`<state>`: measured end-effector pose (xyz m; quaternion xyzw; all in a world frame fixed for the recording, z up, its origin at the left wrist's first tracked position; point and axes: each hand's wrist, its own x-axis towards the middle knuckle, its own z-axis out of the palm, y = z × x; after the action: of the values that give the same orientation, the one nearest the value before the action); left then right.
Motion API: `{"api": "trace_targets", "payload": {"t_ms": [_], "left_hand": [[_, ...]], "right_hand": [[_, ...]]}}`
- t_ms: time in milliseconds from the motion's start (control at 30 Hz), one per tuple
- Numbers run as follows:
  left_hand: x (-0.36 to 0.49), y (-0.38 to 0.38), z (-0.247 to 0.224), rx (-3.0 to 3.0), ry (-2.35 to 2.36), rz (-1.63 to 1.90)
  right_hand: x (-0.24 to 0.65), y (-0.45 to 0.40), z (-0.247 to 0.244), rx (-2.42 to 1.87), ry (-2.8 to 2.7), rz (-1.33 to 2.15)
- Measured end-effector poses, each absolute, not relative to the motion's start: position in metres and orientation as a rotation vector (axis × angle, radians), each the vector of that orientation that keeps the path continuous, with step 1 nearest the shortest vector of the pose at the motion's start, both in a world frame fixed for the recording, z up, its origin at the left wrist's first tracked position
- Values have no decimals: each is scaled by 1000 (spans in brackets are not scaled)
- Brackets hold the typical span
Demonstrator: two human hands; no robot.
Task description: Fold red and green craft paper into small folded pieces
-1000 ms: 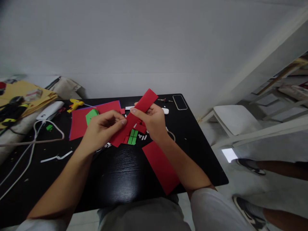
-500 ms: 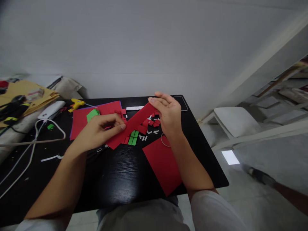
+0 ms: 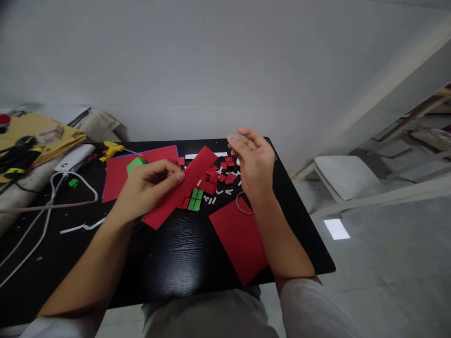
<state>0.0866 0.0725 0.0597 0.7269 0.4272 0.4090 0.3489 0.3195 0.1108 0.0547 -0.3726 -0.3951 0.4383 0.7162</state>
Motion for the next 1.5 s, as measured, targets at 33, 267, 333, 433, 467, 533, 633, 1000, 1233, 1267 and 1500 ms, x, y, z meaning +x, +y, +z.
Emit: {"api": "trace_targets", "payload": {"t_ms": [33,267,333,433,467,533,633,1000,1233,1267,1500], "left_hand": [[87,73,60,1840,1101,1084],[93,78,56,1413,962,1197],[94,79,55,1336,920,1178],[95,78,54,1328,913,1174],[96,78,54,1347,920,1189],[97,76,53,1395,924,1231],[100,75,51,1497,931,1287],[98,72,51,1811,1086,1361],[101,72,52,1495,903,1251],[101,72,52,1471,888,1228],[100,75,52,1412,897,1245]], "right_hand": [[320,112,55,-810,-864,983],[298,98,55,-574,-1227,1641],[294,92,54,-529,-1289,1679],[292,88,52,-546,-1325,1623],[292,88,50,-553,-1333,1606],[292,90,47,-567,-1343,1568],[293,94,44,-623,-1347,1493],[293,92,51,-727,-1366,1255],[291,91,48,-823,-1372,1175],[291,90,48,-826,-1374,1194],[294,90,51,-756,-1386,1367]]}}
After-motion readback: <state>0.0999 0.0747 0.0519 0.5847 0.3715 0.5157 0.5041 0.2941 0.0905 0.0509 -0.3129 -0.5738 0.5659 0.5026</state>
